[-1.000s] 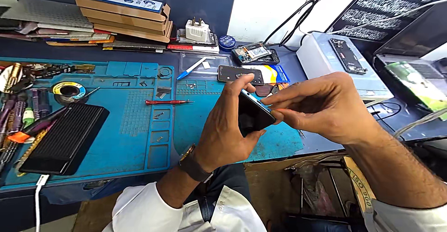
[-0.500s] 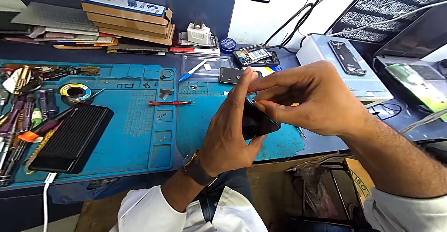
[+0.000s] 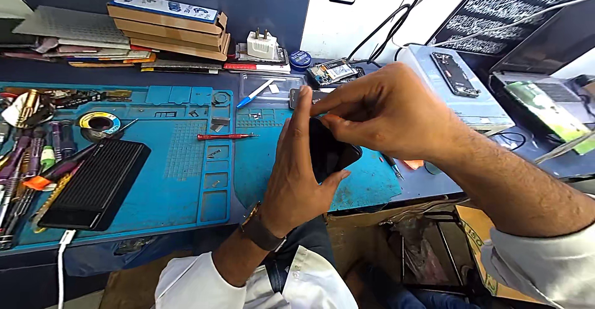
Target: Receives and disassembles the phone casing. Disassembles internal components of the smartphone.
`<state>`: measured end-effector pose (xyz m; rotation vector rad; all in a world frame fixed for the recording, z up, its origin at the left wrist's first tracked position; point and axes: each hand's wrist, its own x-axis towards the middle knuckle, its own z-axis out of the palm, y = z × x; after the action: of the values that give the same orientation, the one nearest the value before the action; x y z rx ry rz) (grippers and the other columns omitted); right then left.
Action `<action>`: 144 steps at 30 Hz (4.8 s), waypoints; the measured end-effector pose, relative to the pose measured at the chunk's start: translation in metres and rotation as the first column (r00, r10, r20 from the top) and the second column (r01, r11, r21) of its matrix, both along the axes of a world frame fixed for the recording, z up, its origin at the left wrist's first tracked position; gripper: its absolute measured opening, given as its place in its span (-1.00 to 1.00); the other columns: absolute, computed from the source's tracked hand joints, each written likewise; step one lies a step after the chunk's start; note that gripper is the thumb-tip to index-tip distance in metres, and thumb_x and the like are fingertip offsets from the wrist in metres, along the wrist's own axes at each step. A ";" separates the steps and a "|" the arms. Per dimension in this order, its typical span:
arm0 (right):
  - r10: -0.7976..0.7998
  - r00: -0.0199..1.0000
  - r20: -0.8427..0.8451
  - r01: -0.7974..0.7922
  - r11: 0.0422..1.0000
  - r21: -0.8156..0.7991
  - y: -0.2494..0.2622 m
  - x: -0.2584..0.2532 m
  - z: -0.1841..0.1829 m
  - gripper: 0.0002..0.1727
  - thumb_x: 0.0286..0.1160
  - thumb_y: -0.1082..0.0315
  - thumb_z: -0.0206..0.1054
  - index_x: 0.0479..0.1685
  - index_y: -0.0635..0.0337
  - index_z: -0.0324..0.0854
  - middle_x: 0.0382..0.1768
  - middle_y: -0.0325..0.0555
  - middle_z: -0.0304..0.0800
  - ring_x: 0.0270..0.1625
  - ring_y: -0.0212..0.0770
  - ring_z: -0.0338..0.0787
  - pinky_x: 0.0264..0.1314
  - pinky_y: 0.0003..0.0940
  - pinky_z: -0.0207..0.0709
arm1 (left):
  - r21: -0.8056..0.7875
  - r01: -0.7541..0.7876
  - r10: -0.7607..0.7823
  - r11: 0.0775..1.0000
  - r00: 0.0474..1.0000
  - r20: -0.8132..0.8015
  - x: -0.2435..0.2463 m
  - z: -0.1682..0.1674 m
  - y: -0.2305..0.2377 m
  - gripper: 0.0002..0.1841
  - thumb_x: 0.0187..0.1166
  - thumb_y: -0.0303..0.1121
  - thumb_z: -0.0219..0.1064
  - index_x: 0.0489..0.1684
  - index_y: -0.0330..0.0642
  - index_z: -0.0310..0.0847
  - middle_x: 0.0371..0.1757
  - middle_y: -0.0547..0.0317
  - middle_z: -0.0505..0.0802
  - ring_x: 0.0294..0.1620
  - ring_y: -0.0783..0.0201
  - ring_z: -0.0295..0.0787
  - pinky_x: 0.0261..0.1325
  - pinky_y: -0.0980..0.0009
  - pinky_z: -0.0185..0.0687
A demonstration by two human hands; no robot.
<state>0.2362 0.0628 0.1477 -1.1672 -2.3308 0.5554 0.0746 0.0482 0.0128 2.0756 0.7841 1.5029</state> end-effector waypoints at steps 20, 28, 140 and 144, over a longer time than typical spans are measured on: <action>-0.197 0.880 -0.432 0.433 0.707 0.559 -0.094 -0.042 -0.140 -0.79 0.43 0.49 0.42 -0.03 0.33 0.85 -0.15 -0.03 0.95 -0.10 -0.32 0.93 -0.06 -0.48 0.84 | -0.676 0.673 0.228 0.300 0.637 0.736 -0.009 -0.005 0.010 -0.45 0.73 0.06 0.20 0.69 0.35 0.24 -0.17 0.18 0.72 -0.39 0.33 0.73 -0.32 0.38 0.75; -0.269 0.780 -0.566 0.543 0.740 0.396 -0.091 -0.031 -0.158 -0.86 0.36 0.46 0.46 -0.17 0.25 0.88 -0.36 -0.22 0.92 -0.35 -0.48 0.85 -0.30 -0.58 0.76 | -0.662 0.530 0.166 0.530 0.701 0.693 -0.005 -0.017 0.012 -0.24 0.68 -0.12 0.35 0.85 0.45 -0.02 0.24 0.15 0.69 -0.18 0.33 0.80 -0.28 0.39 0.81; -0.766 0.642 -0.032 0.756 0.625 0.193 -0.033 0.127 -0.122 -0.74 0.58 0.26 0.39 0.13 0.11 0.82 0.00 -0.03 0.89 0.05 -0.08 0.88 0.16 0.04 0.74 | -0.830 0.549 0.033 0.096 0.832 0.554 -0.102 -0.015 0.005 -0.55 0.62 -0.47 0.14 0.52 -0.23 0.45 0.48 -0.36 0.68 0.30 -0.33 0.79 0.12 -0.13 0.86; -0.811 0.546 0.209 0.811 0.574 0.109 -0.049 0.133 -0.128 -0.82 0.52 0.22 0.46 -0.07 0.06 0.85 -0.19 -0.04 0.91 -0.12 0.07 0.88 -0.06 0.32 0.65 | -0.892 0.442 -0.112 0.095 0.895 0.432 -0.097 -0.005 0.005 -0.54 0.56 -0.59 0.18 0.48 -0.27 0.43 0.18 -0.48 0.81 0.05 -0.32 0.90 -0.05 -0.05 0.92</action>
<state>0.3694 0.0136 0.0199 -2.2099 -1.6179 0.0525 -0.0226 0.0532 0.0082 0.8303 0.8327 0.5745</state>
